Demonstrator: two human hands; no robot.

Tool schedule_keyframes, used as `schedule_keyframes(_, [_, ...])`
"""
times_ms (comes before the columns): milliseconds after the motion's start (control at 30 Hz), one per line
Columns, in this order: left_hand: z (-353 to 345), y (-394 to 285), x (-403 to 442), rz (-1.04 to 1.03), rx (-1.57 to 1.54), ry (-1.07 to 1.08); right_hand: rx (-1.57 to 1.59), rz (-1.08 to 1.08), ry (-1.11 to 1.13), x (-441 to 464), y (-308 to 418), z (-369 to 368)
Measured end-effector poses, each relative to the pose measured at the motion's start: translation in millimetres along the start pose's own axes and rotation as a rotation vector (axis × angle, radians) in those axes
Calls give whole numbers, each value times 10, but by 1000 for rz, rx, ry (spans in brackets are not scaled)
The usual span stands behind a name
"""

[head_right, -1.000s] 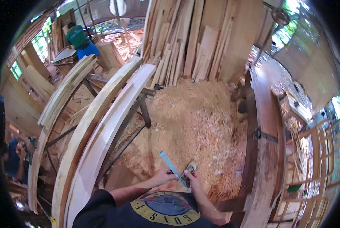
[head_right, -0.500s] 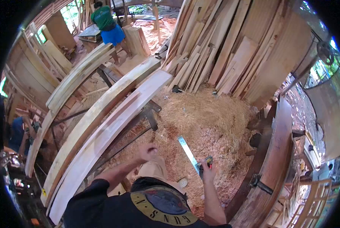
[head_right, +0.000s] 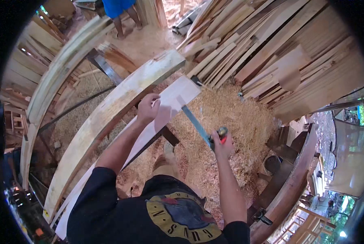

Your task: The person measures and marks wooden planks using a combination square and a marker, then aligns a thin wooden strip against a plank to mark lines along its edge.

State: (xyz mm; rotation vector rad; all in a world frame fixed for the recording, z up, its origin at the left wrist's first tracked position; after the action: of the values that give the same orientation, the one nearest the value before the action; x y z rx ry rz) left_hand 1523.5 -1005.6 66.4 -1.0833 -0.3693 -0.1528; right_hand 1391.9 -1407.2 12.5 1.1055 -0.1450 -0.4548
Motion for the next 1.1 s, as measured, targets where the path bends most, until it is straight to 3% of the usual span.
schedule_keyframes(100, [-314,373,387,31,46,36,-264,219,-12,582,245,-489])
schedule_keyframes(267, [-667,748,530,364,-103,184,-374,125,-39,1059,410,-936])
schedule_keyframes(700, [-764,681,690,272,-148,129,-374,117,-33,1119,452,-1020])
schedule_keyframes(1100, [-834,841,664,342,-206,199,-444,70,-8,1162,380,-1060])
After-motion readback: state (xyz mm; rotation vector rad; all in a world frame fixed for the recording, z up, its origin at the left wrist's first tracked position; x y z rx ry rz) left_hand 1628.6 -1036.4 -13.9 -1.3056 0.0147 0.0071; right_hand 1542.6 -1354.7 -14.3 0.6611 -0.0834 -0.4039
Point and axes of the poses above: each hand's wrist, its own x-axis towards the middle knuckle, its own z-axis out of the back of the hand, y = z × x, the point moved 9 cm from there along x, towards the middle knuckle, and after that the axes turned 9 degrees about -x, right-handed, at the moved point
